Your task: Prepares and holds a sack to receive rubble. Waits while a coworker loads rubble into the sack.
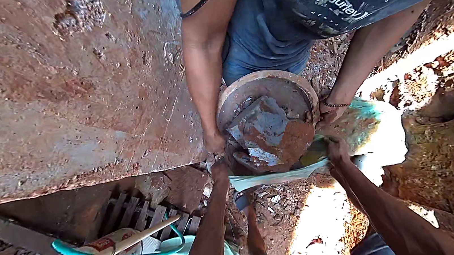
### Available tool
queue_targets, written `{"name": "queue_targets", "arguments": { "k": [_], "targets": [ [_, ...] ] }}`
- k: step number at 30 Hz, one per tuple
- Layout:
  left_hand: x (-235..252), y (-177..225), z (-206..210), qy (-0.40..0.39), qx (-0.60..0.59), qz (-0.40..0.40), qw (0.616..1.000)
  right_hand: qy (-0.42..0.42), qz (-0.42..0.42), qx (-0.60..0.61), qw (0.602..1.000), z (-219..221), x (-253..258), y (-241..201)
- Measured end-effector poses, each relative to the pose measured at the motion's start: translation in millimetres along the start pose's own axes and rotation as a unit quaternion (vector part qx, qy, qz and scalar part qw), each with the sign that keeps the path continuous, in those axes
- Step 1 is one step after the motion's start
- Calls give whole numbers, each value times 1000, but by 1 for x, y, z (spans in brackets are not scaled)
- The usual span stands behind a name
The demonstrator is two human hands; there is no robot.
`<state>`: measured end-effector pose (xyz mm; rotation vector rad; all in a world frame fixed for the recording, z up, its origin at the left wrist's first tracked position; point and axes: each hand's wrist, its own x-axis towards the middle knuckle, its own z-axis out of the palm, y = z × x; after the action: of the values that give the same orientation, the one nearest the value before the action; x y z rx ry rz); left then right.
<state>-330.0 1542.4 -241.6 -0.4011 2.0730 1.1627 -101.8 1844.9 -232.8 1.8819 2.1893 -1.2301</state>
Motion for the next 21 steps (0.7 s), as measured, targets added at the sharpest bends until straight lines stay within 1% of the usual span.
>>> {"name": "queue_targets", "arguments": {
  "k": [2,4,5,7,8,9,11,12,14,15,16,17,18,19,21],
  "targets": [
    [9,-14,-6,-2,-55,17,998,-8,-46,-26,999,12,-9,-15],
    [19,-5,0,21,-62,14,998,-11,-96,8,995,7,-4,-1],
    [21,2,5,34,-38,0,999,-13,-103,39,994,2,2,13],
    [14,10,12,30,18,-23,999,-6,-62,76,995,-3,5,30],
    [10,11,10,24,8,-19,1000,-3,-44,74,996,0,8,24],
    [8,9,4,17,-12,-1,1000,-5,-40,57,998,6,7,10],
    [10,3,-15,-15,-38,34,999,-37,-63,-23,997,18,-3,-24],
    [9,4,-19,-17,-40,37,998,-42,-79,-53,995,19,-3,-29],
    [6,24,-20,11,-18,20,1000,-36,-94,-55,993,15,9,-18],
    [1,26,-16,24,0,8,1000,-25,-79,-41,996,10,11,-3],
    [-5,20,-13,31,7,-1,999,-13,-57,-37,998,6,9,10],
    [-6,19,-12,36,1,9,999,4,-49,-33,998,5,11,9],
    [-1,17,-11,42,-14,27,999,21,-53,-31,998,7,15,-2],
    [-2,8,-11,38,-27,36,998,31,-55,-40,997,8,11,-9],
    [-7,-14,-9,40,-71,50,995,41,-59,-58,996,7,6,-5]
  ]
}}
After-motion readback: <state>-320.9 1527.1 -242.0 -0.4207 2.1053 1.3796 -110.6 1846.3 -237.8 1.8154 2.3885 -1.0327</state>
